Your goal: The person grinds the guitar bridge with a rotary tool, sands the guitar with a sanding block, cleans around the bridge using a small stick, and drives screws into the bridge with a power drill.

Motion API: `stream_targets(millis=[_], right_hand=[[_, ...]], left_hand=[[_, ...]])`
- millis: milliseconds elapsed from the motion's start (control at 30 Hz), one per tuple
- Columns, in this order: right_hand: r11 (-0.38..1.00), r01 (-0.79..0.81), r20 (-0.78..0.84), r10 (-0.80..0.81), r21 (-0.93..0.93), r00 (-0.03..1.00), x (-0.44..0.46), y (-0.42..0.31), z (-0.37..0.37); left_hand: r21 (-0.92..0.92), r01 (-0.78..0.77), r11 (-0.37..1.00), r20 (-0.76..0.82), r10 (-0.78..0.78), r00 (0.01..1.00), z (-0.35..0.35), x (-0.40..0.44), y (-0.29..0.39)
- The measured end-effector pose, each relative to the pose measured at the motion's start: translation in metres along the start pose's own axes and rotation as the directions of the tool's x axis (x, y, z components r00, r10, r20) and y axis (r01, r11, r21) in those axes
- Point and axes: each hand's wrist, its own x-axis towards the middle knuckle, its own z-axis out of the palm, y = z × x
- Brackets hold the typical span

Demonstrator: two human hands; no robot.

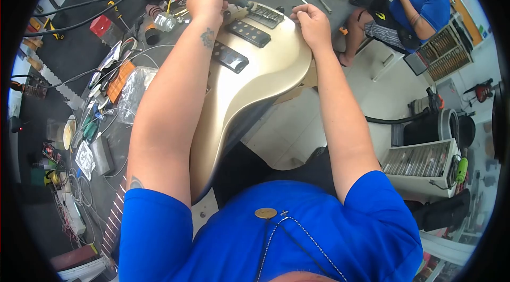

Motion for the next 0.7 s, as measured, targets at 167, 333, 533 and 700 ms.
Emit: stream_targets(millis=[167,333,533,700], right_hand=[[1.000,-0.008,-0.003,0.008,-0.014,1.000,0.000,-0.003,-0.001],[1.000,0.000,0.004,0.000,0.003,1.000,-0.001,-0.004,-0.001],[1.000,0.004,0.005,-0.004,-0.004,1.000,-0.003,-0.009,-0.002],[1.000,0.006,0.004,-0.006,-0.008,1.000,-0.002,-0.007,-0.002]], left_hand=[[0.010,-0.009,1.000,0.010,0.009,1.000,0.002,0.004,-0.003],[0.065,-0.032,0.997,0.015,0.031,0.999,0.004,-0.001,-0.002],[0.038,-0.052,0.998,0.048,0.050,0.998,0.005,0.006,-0.010],[0.042,-0.052,0.998,0.043,0.051,0.998,0.004,0.002,-0.007]])
